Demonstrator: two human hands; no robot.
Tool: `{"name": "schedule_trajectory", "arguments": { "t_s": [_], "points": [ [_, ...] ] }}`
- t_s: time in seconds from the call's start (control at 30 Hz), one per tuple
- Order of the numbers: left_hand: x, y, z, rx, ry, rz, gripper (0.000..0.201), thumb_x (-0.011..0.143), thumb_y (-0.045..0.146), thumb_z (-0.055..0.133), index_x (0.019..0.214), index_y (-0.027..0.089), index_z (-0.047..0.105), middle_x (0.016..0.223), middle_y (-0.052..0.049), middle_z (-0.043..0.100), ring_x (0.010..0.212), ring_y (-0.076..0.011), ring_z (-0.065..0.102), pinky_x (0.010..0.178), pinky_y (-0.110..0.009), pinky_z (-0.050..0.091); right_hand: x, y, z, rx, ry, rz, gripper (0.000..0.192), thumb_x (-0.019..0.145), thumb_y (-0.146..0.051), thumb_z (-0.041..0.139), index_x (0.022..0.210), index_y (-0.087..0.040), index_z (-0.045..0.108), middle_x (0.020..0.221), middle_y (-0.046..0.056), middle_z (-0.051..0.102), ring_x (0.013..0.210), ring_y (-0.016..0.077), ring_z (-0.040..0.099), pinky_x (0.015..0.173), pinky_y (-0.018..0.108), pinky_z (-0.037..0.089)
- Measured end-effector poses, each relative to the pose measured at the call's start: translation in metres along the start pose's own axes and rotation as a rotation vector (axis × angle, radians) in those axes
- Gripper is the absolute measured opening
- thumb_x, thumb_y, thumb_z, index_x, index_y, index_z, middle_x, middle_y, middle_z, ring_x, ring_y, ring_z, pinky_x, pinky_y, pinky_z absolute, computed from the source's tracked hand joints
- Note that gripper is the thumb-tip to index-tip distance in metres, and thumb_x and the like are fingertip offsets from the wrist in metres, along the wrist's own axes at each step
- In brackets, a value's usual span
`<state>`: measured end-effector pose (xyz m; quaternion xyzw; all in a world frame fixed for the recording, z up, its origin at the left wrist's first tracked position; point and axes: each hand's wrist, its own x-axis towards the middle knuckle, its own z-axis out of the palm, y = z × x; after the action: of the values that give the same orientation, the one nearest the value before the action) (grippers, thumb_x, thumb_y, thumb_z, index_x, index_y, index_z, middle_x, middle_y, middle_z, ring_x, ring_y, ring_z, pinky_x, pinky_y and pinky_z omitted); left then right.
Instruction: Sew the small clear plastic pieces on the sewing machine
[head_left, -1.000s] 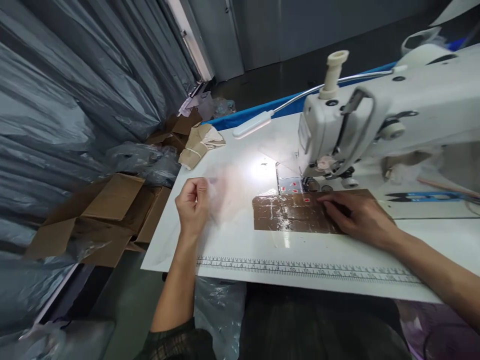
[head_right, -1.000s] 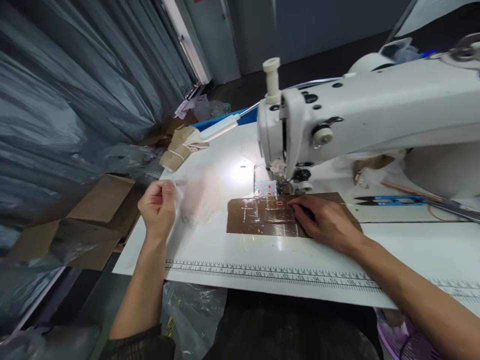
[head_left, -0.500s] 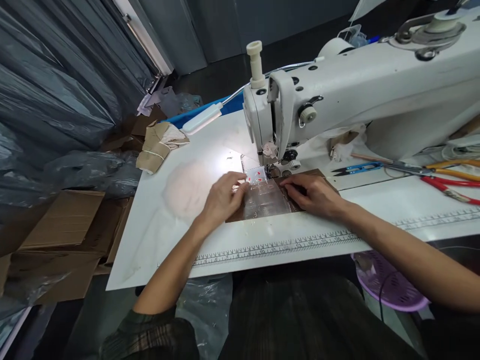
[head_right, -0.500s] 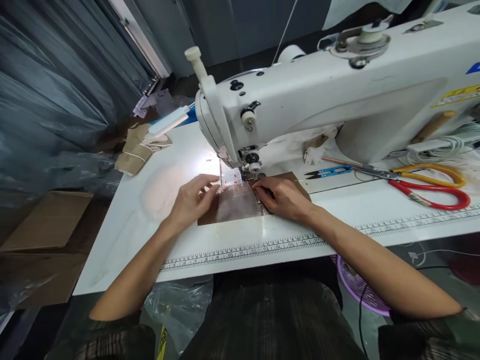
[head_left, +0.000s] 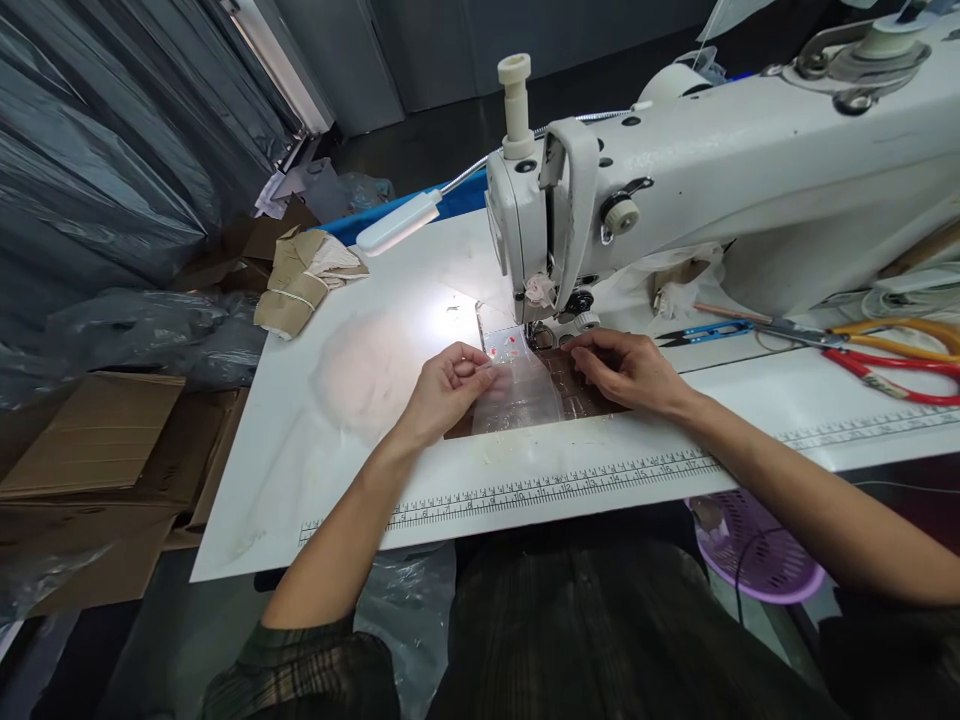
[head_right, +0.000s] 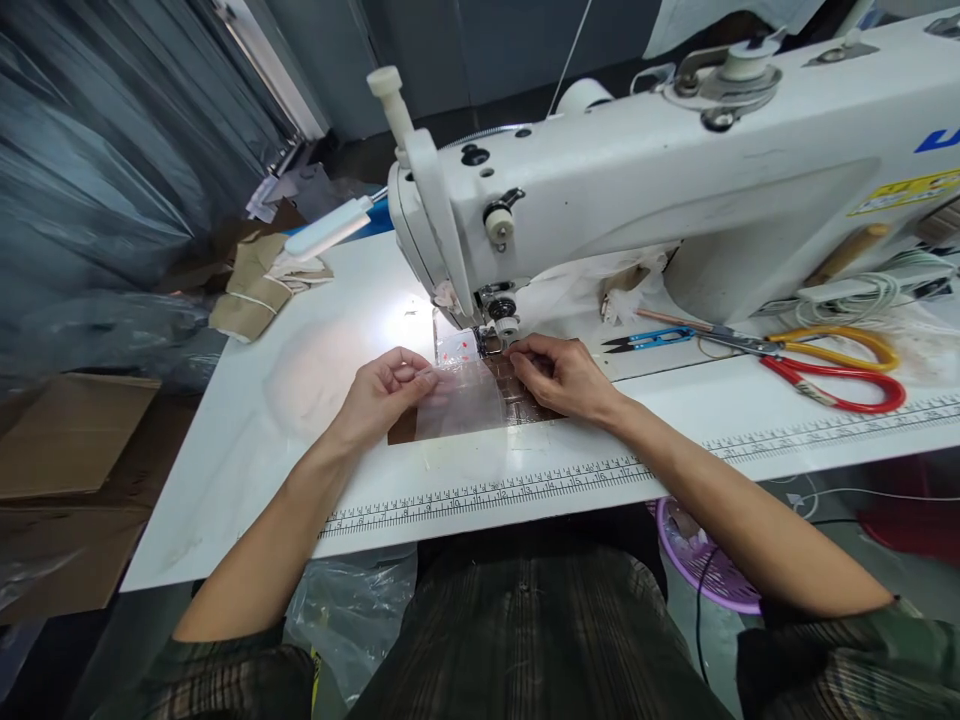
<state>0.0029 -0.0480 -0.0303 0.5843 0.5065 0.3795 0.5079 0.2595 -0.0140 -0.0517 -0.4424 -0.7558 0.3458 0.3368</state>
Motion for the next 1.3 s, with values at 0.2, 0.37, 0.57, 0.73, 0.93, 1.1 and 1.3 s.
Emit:
{"name": "schedule_trajectory", "arguments": {
  "t_s": [0.2,0.37,0.57,0.73,0.93,1.1,1.3],
  "points": [
    [-0.03,0.034,0.03,-0.244,-0.432,-0.162,0.033,0.086,0.041,0.069,0.107,0.018,0.059,0.094,-0.011,0.075,0.08,-0.0243,0.076,0.066,-0.036,0.066,-0.001,-0.032,0.0,0.263,-0.282,-0.14,0.052,0.092,-0.046,0.058,0.137,-0.019,0.058,0.127,0.011,0.065,0.111,0.0241,0.062,0.09,0.037,0.052],
    [-0.036,0.043,0.015,-0.147,-0.158,-0.133,0.035,0.083,0.049,0.07,0.1,0.019,0.061,0.088,-0.007,0.074,0.07,-0.0215,0.075,0.042,-0.025,0.058,0.0,-0.045,0.007,0.503,-0.679,-0.069,0.046,0.088,-0.043,0.066,0.127,-0.02,0.062,0.095,0.004,0.071,0.083,0.0165,0.066,0.071,0.028,0.054],
    [-0.027,0.004,-0.029,0.434,0.232,0.034,0.025,0.092,0.043,0.057,0.095,0.018,0.06,0.079,-0.005,0.069,0.062,-0.0169,0.068,0.051,-0.028,0.056,0.018,-0.025,0.0,0.067,-0.463,0.083,0.036,0.086,-0.035,0.067,0.117,-0.016,0.067,0.082,0.003,0.069,0.067,0.0138,0.06,0.059,0.025,0.045],
    [-0.017,0.005,-0.045,1.177,0.316,0.33,0.031,0.093,0.028,0.054,0.121,0.016,0.057,0.119,-0.016,0.063,0.101,-0.0285,0.064,0.078,-0.042,0.057,0.024,-0.01,-0.001,-0.158,-0.169,0.077,0.035,0.089,-0.042,0.06,0.112,-0.017,0.07,0.082,0.004,0.069,0.067,0.0168,0.059,0.06,0.029,0.043],
    [0.006,0.007,-0.016,1.176,0.0,0.717,0.019,0.099,0.023,0.047,0.105,0.014,0.062,0.104,-0.011,0.068,0.091,-0.0221,0.064,0.076,-0.037,0.056,0.015,0.006,0.007,-0.283,0.003,-0.037,0.033,0.094,-0.038,0.051,0.106,-0.015,0.072,0.071,0.004,0.063,0.06,0.0157,0.053,0.055,0.029,0.039],
    [0.014,-0.003,-0.003,1.125,-0.264,0.774,0.033,0.095,0.039,0.056,0.111,0.011,0.062,0.11,-0.014,0.065,0.094,-0.0231,0.063,0.081,-0.038,0.053,0.008,0.009,0.016,-0.228,0.083,-0.314,0.026,0.092,-0.029,0.056,0.11,-0.021,0.072,0.094,0.008,0.067,0.08,0.0196,0.063,0.072,0.034,0.053],
    [0.048,0.015,-0.046,1.142,-0.23,0.472,0.03,0.097,0.038,0.045,0.09,0.017,0.065,0.091,-0.007,0.064,0.083,-0.0197,0.061,0.078,-0.034,0.049,0.005,0.003,0.026,-0.269,-0.14,-0.524,0.021,0.089,-0.023,0.061,0.106,-0.022,0.074,0.105,0.01,0.069,0.101,0.0267,0.06,0.088,0.048,0.054]
  ]
}}
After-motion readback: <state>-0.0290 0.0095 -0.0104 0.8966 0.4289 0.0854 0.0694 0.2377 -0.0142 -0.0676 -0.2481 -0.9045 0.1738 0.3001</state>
